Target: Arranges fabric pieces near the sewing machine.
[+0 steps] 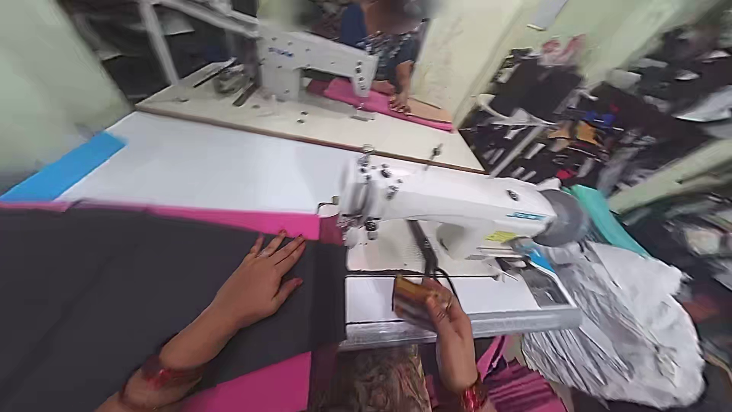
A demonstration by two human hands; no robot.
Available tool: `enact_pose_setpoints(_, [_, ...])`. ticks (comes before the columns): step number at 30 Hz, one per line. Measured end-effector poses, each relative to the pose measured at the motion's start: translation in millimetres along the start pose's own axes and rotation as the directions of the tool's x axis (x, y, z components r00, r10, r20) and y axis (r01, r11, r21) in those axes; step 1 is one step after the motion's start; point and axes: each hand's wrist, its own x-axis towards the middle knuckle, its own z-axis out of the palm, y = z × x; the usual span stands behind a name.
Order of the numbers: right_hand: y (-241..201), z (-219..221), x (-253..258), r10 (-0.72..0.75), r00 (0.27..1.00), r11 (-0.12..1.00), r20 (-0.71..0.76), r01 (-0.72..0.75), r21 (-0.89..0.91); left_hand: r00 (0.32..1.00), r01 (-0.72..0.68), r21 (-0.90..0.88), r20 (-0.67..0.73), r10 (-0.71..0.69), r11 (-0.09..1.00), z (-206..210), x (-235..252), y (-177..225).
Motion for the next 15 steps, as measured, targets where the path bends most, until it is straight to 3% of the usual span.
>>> enact_pose_setpoints(2, [14,-41,35,0.105,0.951,0.991,-0.29,-0.124,-0.048,0.991,-0.069,0.025,-0.114,0.072,0.997,10,6,-6])
enact_pose_setpoints(4, [38,-79,55,0.164,0.888,0.956,-0.43,-0.251,-0.153,0.988,-0.105,0.016,-0.11,0.107,0.994,16,2,-10])
enact_pose_setpoints(7, [46,-106,72,0.117,0.891,0.765,-0.439,-0.363,-0.533,0.99,-0.101,-0.026,0.1,0.103,0.995,-6,3,-5])
enact_pose_setpoints(9, [26,-102,72,0.037,0.911,0.655,-0.411,-0.333,-0.679,0.978,-0.068,-0.046,0.194,0.075,0.997,-18,9,0])
enact_pose_setpoints(10, [12,-94,67,-0.052,0.93,0.666,-0.365,-0.24,-0.706,0.975,-0.05,-0.054,0.215,0.06,0.997,-19,9,3])
enact_pose_setpoints(12, [-25,-69,55,-0.326,0.926,0.733,-0.19,0.12,-0.67,0.975,-0.034,-0.057,0.216,0.045,0.998,-20,8,7])
enact_pose_setpoints(13, [-49,-53,46,-0.487,0.87,0.731,-0.076,0.359,-0.58,0.976,-0.031,-0.054,0.214,0.042,0.998,-21,6,6])
enact_pose_setpoints(15, [-113,-30,23,-0.723,0.676,0.617,0.139,0.723,-0.31,0.981,-0.055,-0.043,0.182,0.062,0.998,-18,8,5])
